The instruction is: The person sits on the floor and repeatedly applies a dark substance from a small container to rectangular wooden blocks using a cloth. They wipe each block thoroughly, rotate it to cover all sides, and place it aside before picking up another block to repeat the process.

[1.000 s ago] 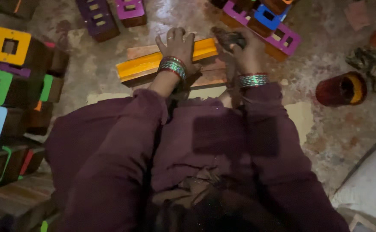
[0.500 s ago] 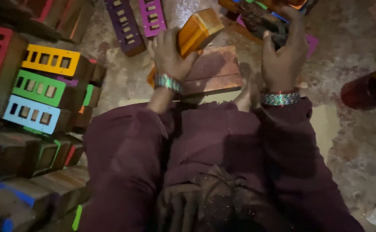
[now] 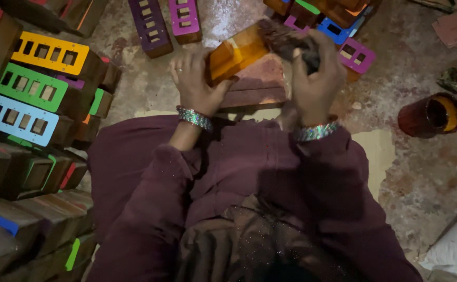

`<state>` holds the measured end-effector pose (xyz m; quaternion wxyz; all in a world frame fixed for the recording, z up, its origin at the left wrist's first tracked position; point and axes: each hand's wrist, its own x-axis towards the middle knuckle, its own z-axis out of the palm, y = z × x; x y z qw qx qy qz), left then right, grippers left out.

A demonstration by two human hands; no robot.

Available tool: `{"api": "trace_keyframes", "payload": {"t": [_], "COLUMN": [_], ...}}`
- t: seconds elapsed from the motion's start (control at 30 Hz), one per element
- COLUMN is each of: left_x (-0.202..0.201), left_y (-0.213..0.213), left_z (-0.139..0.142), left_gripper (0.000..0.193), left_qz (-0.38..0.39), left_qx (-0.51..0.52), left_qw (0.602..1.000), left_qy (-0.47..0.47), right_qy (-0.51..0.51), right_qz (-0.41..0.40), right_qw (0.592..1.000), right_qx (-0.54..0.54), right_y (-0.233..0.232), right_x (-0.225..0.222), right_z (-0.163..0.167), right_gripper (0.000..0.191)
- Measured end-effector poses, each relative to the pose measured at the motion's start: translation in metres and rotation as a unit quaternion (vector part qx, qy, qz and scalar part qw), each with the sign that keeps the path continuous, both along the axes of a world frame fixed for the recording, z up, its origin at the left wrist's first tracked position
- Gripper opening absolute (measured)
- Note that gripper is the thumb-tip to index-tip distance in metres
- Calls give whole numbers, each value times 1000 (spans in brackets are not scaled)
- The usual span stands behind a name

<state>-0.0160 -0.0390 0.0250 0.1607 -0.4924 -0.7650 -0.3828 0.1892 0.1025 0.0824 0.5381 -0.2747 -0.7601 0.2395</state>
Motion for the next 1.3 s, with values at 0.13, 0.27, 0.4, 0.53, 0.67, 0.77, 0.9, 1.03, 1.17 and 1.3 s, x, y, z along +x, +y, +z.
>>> {"api": "trace_keyframes", "payload": {"t": [0.13, 0.27, 0.4, 0.53, 0.67, 0.77, 0.9, 1.03, 1.17, 1.3], "left_x": [5, 5, 3, 1, 1, 3, 3, -11, -55, -101], "left_y": [-6, -8, -10, -10, -12, -16, -17, -21, -29, -48], "left_z": [-2, -3, -9, -17, -13, -4, 0, -15, -24, 1], "left_gripper": [81, 79, 78, 82, 84, 80, 81, 79, 79, 83], "left_qz": [2, -13, -10, -8, -4, -9, -15, 9, 33, 25], "left_qx": [-52, -39, -30, -23, -40, -57, -44, -32, 43, 33], "left_qw": [999, 999, 999, 1000, 999, 997, 998, 999, 995, 989], "left_qy": [-11, -31, -35, -6, -12, -51, -40, -27, -80, -138], "right_qy": [-26, -61, -20, -44, -92, -74, -2, 16, -32, 6], "right_qz": [49, -4, 1, 33, 31, 8, 73, 121, 133, 120], "right_qw": [998, 997, 1000, 998, 995, 997, 995, 975, 978, 975], "right_qx": [0, 44, 7, 33, -7, -23, -74, -187, -159, -185], "right_y": [-26, -13, 2, -37, -44, -13, 4, 4, 7, 18], "right_x": [-5, -5, 2, -7, -11, -6, 0, 2, 3, -3], "right_z": [-9, -6, 1, -5, -2, 2, -3, -3, -1, -11], "right_gripper": [31, 27, 29, 37, 40, 36, 30, 29, 30, 33]}}
